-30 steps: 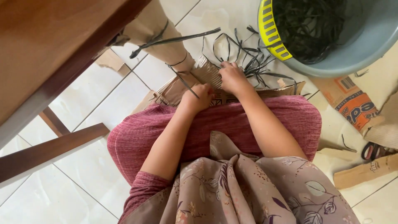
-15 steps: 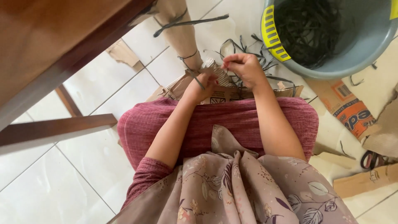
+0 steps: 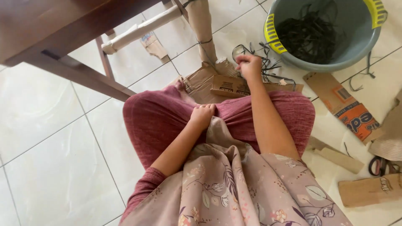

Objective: Tying black string around cardboard-wrapped furniture legs to secure the packaging.

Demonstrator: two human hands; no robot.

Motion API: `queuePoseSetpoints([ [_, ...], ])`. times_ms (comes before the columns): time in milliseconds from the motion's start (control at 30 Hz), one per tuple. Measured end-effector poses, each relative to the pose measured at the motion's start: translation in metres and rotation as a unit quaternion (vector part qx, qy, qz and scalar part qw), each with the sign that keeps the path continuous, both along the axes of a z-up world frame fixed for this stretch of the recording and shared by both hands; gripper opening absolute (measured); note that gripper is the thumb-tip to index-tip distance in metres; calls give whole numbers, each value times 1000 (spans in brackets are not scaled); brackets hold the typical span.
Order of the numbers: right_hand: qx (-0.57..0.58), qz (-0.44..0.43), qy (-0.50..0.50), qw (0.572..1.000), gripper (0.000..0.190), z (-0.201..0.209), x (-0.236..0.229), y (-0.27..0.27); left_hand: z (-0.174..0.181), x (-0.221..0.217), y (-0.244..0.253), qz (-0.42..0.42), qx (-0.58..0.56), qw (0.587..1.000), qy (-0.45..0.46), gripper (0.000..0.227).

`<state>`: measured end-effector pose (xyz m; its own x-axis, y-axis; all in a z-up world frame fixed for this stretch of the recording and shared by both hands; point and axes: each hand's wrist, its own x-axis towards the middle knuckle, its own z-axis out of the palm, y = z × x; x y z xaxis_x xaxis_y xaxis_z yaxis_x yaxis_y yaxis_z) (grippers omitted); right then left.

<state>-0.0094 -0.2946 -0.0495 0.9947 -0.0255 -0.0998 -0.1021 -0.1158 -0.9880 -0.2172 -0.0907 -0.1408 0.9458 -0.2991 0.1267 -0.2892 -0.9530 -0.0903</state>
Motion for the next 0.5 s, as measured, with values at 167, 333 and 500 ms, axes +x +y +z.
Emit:
queuePoseSetpoints([
  [167,-332,198,47,921,31,-22,-41,19,22,2,14,-60,1,987,149,23],
  [333,-376,203,81,901,32,-21,-44,-6,176,31,-25,-50,-12,896,440,39],
  [500,-398,167,83,898,49,67,-67,-61,177,77,-24,-107,-177,859,468,37],
])
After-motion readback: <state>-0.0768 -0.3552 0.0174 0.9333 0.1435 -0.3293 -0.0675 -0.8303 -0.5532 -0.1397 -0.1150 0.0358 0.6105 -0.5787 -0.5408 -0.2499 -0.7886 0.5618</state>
